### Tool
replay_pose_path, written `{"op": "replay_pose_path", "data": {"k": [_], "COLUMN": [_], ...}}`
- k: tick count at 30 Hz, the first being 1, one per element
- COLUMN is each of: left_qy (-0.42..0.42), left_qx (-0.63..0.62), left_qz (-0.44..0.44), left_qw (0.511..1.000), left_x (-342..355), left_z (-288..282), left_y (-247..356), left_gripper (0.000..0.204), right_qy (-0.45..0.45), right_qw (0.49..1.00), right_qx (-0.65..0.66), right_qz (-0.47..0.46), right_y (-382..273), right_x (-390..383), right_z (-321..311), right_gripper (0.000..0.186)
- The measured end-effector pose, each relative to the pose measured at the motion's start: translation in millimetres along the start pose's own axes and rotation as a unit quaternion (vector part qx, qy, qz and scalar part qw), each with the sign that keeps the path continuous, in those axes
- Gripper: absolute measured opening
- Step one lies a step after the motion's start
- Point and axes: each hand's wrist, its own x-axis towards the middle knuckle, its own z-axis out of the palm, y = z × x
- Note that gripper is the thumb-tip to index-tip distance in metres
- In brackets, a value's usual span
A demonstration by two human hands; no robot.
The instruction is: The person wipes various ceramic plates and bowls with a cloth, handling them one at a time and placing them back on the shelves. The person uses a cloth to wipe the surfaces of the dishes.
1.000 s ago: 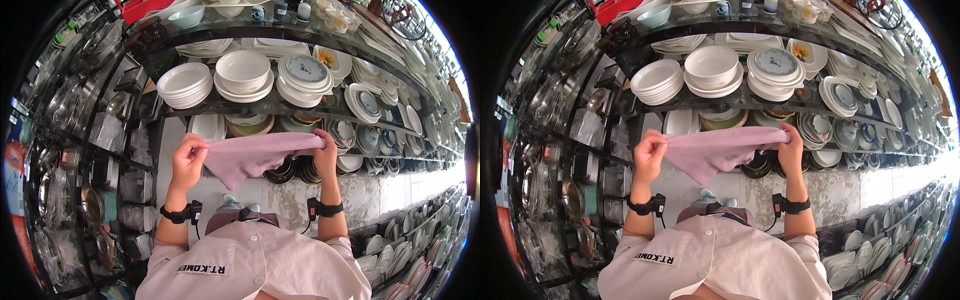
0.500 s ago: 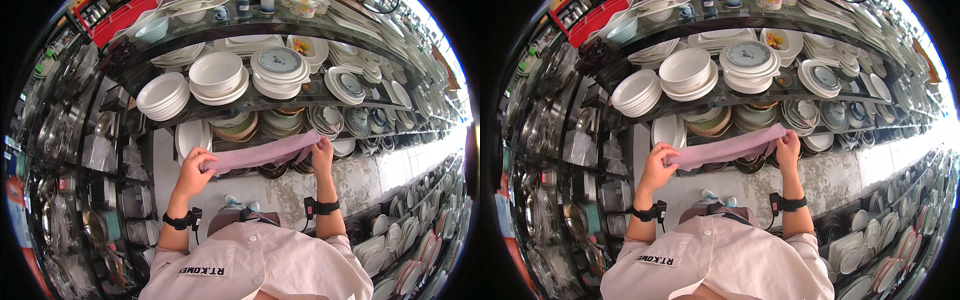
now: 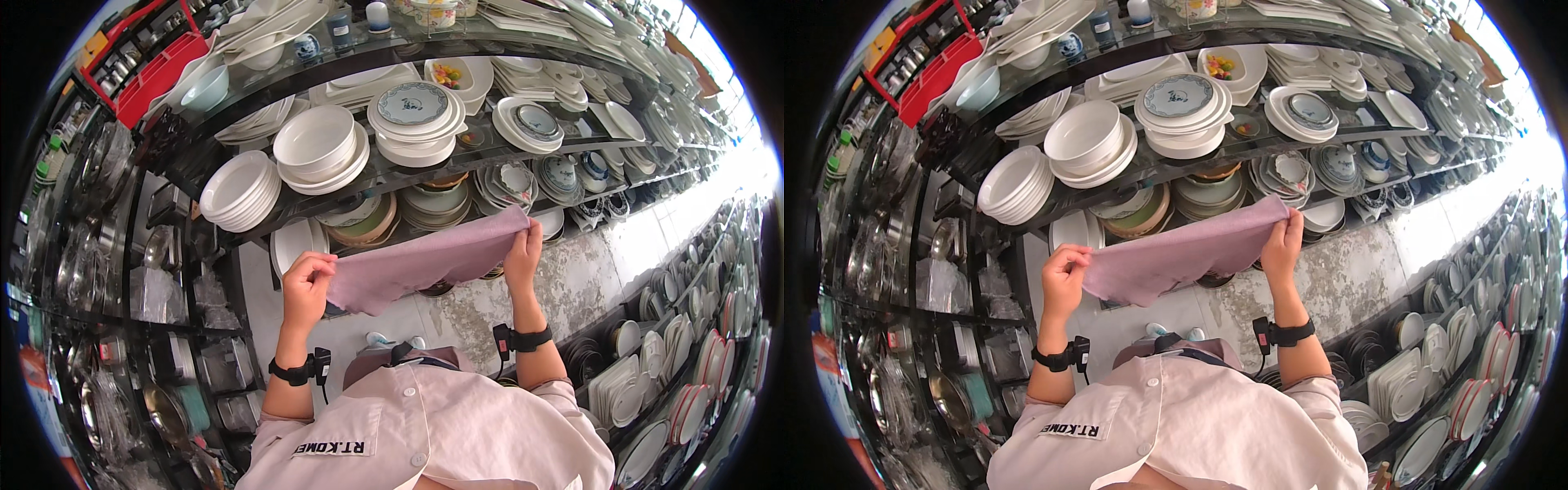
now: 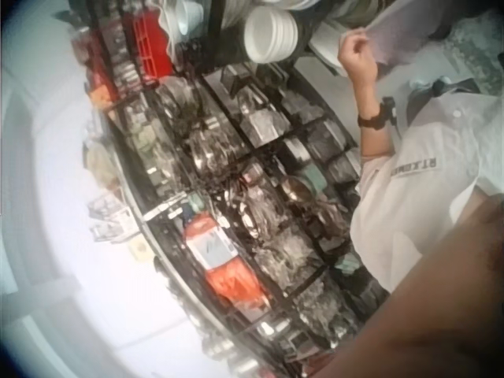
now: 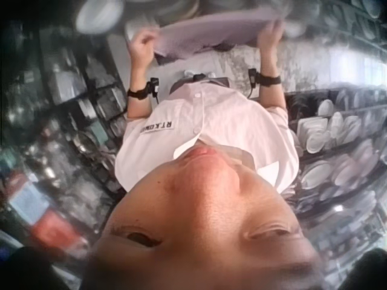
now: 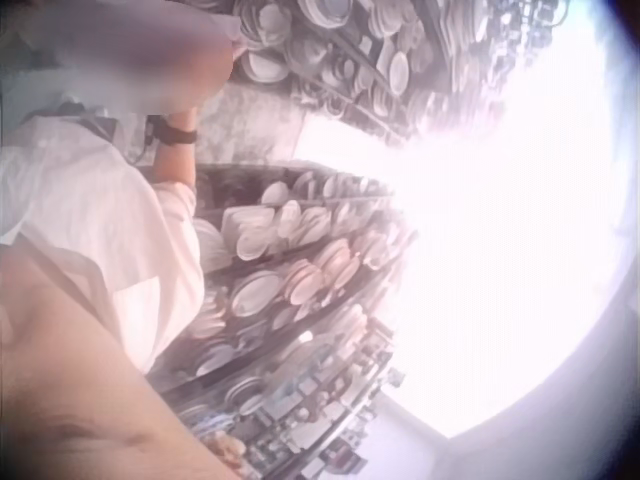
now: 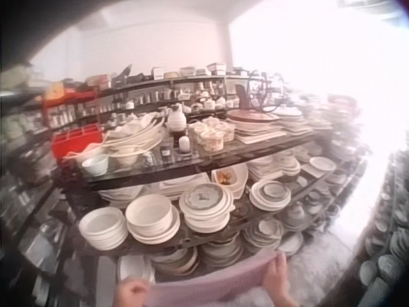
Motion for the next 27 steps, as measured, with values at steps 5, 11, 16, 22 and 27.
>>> {"op": "replay_pose_path", "data": {"k": [5,11,16,22,27], "left_qy": [0.025,0.004,-0.024,-0.006,0.029], "left_qx": [-0.053,-0.073,-0.133,-0.149,-0.139], "left_qz": [-0.003,-0.056,-0.07,-0.009,0.009], "left_qw": [0.998,0.996,0.988,0.989,0.99], "left_x": [5.5,6.3,0.6,15.4,20.8], "left_z": [1.5,-7.4,-14.1,-16.5,-18.9], "left_y": [0.0,-6.6,2.5,30.2,20.8], "left_gripper": [0.01,0.008,0.009,0.01,0.012], "right_qy": [-0.076,-0.286,-0.225,-0.19,-0.338], "right_qw": [0.995,0.933,0.935,0.909,0.854], "right_qx": [-0.059,-0.182,-0.248,-0.356,-0.295], "right_qz": [0.029,0.125,0.116,0.104,0.262], "right_y": [-24.7,-5.9,-10.0,-14.6,-19.5], "right_x": [1.6,9.1,0.9,-4.4,-7.9], "right_z": [2.9,-11.0,-6.1,3.4,4.1], "right_gripper": [0.034,0.038,0.026,0.053,0.068]}}
